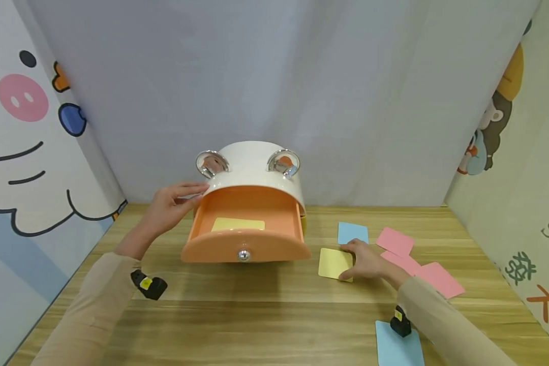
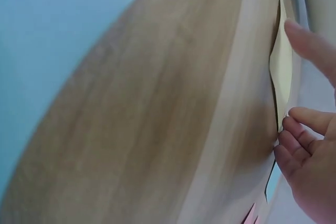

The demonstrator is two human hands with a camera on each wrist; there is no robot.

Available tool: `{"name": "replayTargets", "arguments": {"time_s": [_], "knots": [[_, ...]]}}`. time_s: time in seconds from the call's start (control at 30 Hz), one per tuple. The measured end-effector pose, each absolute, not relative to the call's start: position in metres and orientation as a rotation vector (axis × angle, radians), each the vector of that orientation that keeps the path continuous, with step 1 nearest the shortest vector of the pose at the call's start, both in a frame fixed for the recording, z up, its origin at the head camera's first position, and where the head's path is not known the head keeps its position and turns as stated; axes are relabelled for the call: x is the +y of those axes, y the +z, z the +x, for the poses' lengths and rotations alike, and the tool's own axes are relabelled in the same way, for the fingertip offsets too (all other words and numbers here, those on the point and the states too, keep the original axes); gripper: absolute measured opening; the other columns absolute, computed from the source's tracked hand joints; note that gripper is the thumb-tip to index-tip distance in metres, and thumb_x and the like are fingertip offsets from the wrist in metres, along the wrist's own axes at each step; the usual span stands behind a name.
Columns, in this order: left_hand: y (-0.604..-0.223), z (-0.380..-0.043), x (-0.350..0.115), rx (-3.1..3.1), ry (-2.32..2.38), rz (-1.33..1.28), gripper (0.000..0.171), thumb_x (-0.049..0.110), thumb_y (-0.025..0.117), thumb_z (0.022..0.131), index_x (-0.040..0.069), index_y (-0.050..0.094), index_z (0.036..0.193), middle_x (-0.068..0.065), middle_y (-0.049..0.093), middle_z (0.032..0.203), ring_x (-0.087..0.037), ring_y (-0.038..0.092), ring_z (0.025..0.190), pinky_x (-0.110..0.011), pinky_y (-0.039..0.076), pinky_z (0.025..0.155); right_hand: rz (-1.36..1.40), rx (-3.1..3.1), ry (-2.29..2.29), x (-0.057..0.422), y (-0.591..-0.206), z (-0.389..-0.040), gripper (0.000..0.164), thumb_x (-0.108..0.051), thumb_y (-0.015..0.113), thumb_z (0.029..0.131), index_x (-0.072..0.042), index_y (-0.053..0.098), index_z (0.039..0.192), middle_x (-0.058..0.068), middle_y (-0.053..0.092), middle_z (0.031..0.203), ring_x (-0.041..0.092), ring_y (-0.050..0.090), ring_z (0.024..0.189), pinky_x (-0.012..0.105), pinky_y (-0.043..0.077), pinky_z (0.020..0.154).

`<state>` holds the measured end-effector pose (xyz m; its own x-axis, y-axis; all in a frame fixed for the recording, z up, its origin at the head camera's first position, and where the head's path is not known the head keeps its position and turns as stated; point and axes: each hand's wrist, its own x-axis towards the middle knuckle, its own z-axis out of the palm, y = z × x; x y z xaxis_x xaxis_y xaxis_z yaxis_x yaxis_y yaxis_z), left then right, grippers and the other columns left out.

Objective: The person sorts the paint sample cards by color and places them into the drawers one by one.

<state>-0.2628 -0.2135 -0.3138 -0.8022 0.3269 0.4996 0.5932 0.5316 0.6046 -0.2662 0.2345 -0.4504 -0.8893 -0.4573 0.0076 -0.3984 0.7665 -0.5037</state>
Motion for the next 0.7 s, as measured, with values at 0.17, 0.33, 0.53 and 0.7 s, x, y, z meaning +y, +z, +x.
{"name": "replayTargets", "arguments": {"time_s": [0.17, 0.33, 0.53, 0.7], "knots": [[-0.3138, -0.2624, -0.2133, -2.447, -1.143, -0.762, 0.027, 0.006, 0.058, 0.088, 0.001, 0.063, 0.114, -0.017, 0.058, 0.118, -0.03, 0.055, 0.107, -0.037, 0.054, 0.076, -0.692, 2.846, -0.759, 0.233, -0.451, -0.2639, 0.085, -0.034, 0.085, 0.058, 0.01, 0.05, 0.123, 0.014, 0.047, 0.102, 0.021, 0.043, 0.085, 0.027, 0.039, 0.068], [-0.3139, -0.2625, -0.2134, -2.439, -1.14, -0.764, 0.027, 0.005, 0.058, 0.088, 0.001, 0.063, 0.114, -0.017, 0.059, 0.117, -0.031, 0.055, 0.107, -0.037, 0.054, 0.075, -0.703, 2.869, -0.779, 0.2317, -0.4516, -0.2631, 0.08, -0.03, 0.086, 0.056, 0.01, 0.053, 0.117, 0.014, 0.049, 0.102, 0.022, 0.043, 0.086, 0.029, 0.039, 0.07], [-0.3134, -0.2621, -0.2136, -2.444, -1.152, -0.761, 0.027, 0.005, 0.058, 0.088, 0.0, 0.063, 0.114, -0.017, 0.058, 0.118, -0.031, 0.054, 0.108, -0.036, 0.054, 0.076, -0.674, 2.782, -0.964, 0.2311, -0.4504, -0.2657, 0.067, -0.016, 0.084, 0.061, 0.009, 0.049, 0.113, 0.016, 0.052, 0.101, 0.022, 0.046, 0.084, 0.031, 0.042, 0.071], [-0.3131, -0.2625, -0.2133, -2.443, -1.158, -0.763, 0.027, 0.005, 0.058, 0.088, 0.0, 0.063, 0.114, -0.018, 0.058, 0.117, -0.031, 0.054, 0.108, -0.037, 0.054, 0.076, -0.517, 2.58, -1.225, 0.2366, -0.4429, -0.269, 0.043, 0.007, 0.067, 0.073, 0.009, 0.049, 0.112, 0.019, 0.052, 0.103, 0.02, 0.046, 0.075, 0.027, 0.044, 0.061]]}}
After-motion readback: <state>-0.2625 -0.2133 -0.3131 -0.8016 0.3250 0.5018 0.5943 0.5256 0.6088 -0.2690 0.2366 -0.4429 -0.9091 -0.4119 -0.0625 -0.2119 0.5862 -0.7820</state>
